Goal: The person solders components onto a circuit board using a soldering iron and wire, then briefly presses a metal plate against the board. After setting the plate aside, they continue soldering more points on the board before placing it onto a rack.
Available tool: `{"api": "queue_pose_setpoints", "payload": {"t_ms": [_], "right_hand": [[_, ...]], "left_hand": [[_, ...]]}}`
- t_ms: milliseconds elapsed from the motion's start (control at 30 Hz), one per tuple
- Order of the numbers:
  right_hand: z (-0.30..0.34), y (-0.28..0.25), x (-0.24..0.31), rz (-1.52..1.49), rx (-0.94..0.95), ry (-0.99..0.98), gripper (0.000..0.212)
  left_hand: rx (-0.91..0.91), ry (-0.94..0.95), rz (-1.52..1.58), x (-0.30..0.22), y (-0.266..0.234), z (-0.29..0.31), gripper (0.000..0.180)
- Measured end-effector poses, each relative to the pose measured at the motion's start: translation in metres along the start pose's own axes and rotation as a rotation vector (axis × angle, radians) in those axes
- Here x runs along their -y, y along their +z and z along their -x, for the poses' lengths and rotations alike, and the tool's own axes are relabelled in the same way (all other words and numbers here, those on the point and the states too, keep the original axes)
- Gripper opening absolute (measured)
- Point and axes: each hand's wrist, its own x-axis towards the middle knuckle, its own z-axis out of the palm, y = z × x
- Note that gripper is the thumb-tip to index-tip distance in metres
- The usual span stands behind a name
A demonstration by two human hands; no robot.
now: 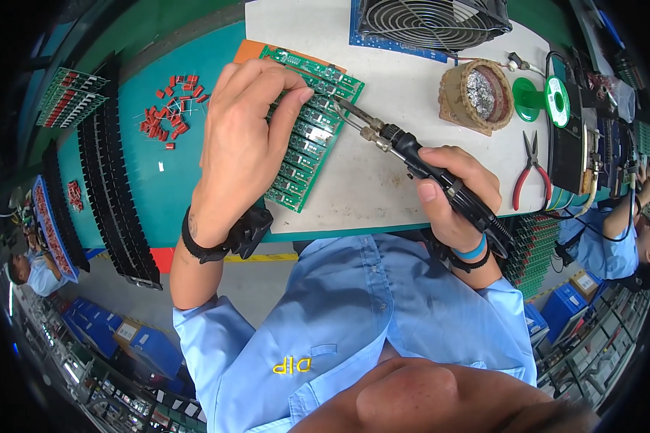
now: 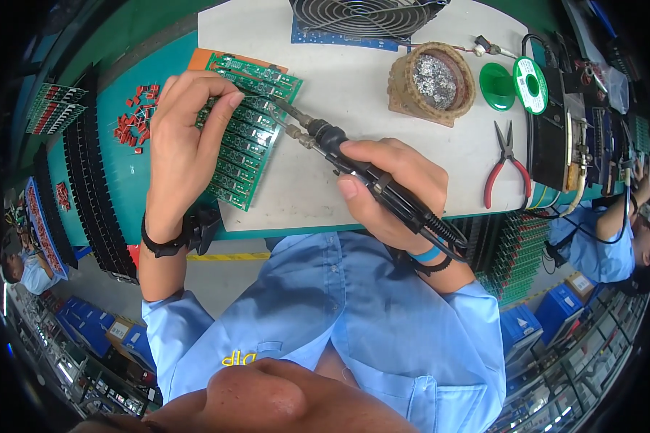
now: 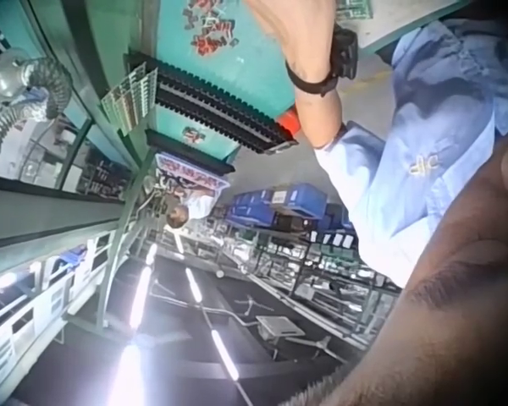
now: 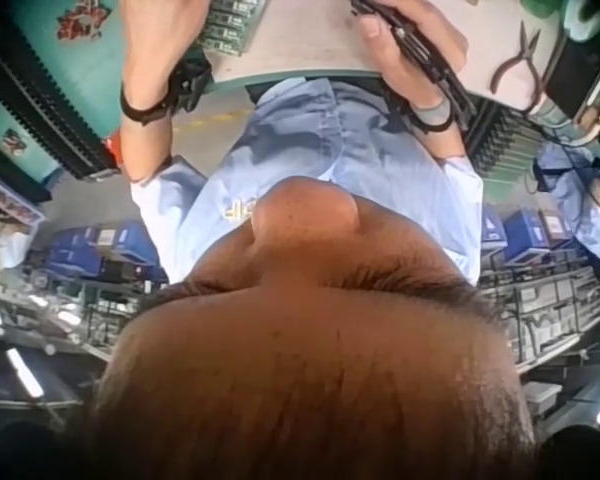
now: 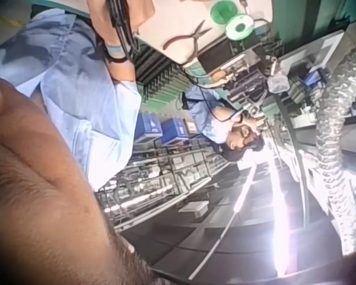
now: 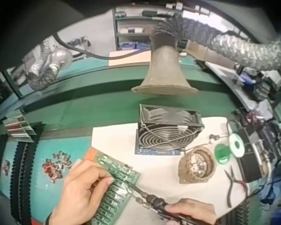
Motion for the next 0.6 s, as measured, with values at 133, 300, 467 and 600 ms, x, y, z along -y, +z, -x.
{"api": "queue_pose_setpoints", "payload": {"t_ms": [133, 300, 467, 600], "right_hand": [[-0.0013, 0.0, -0.0004, -0.023, 0.026, 0.021, 0.032], [-0.0016, 0.0015, -0.002, -0.031, 0.028, 0.023, 0.032], [-0.0016, 0.0022, -0.0029, -0.026, 0.031, 0.013, 0.032], [-0.002, 0.0023, -0.0028, -0.017, 0.034, 0.003, 0.033]], "left_hand": [[0.005, -0.005, 0.007, 0.0011, 0.0033, 0.0003, 0.006], [0.012, -0.018, 0.019, 0.0008, 0.004, -0.0002, 0.006], [0.01, -0.024, 0.024, 0.0024, 0.0056, 0.0001, 0.006], [0.008, -0.015, 0.023, 0.0022, 0.0057, 0.0002, 0.006]]}}
